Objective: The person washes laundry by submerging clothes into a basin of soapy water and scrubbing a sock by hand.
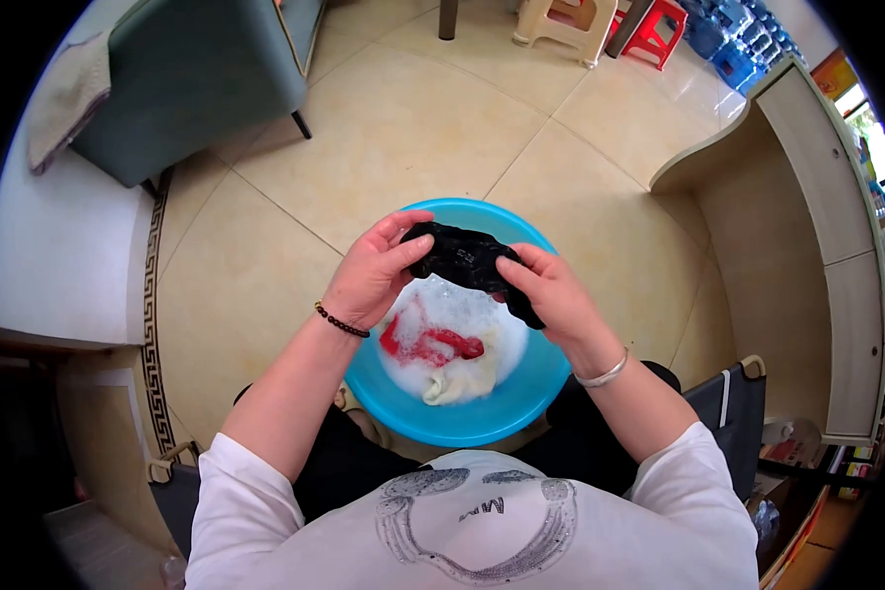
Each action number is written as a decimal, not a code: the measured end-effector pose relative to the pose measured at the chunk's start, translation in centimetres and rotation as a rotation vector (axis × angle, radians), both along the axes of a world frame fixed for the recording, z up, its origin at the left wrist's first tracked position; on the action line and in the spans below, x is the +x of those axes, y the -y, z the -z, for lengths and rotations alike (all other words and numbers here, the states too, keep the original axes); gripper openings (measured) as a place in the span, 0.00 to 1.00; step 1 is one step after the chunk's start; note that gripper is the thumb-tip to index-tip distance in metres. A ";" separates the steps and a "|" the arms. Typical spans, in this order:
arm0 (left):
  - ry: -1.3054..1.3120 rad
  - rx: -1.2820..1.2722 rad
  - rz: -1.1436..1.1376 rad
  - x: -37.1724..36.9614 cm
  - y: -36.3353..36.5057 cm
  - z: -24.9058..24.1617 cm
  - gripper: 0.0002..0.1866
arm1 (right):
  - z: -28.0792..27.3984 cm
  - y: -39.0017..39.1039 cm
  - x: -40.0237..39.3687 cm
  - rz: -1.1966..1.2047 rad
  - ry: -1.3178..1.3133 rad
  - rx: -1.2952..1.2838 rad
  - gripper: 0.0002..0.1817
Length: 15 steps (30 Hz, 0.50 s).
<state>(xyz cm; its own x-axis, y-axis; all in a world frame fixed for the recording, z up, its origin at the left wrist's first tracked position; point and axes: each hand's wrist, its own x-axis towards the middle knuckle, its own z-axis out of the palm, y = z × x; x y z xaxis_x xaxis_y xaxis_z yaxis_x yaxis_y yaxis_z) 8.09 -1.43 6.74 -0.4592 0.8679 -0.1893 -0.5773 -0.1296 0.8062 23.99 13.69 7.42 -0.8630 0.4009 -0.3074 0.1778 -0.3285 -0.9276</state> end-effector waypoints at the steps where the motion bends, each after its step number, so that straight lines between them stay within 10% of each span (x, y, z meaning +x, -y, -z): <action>1: 0.008 -0.015 -0.001 0.0 0.2 0.2 0.18 | 0.2 0.0 0.2 -0.001 0.008 -0.015 0.13; 15: -0.339 -0.133 -0.006 1.7 -0.5 -0.6 0.13 | -0.2 0.3 -0.2 -0.001 -0.059 -0.050 0.13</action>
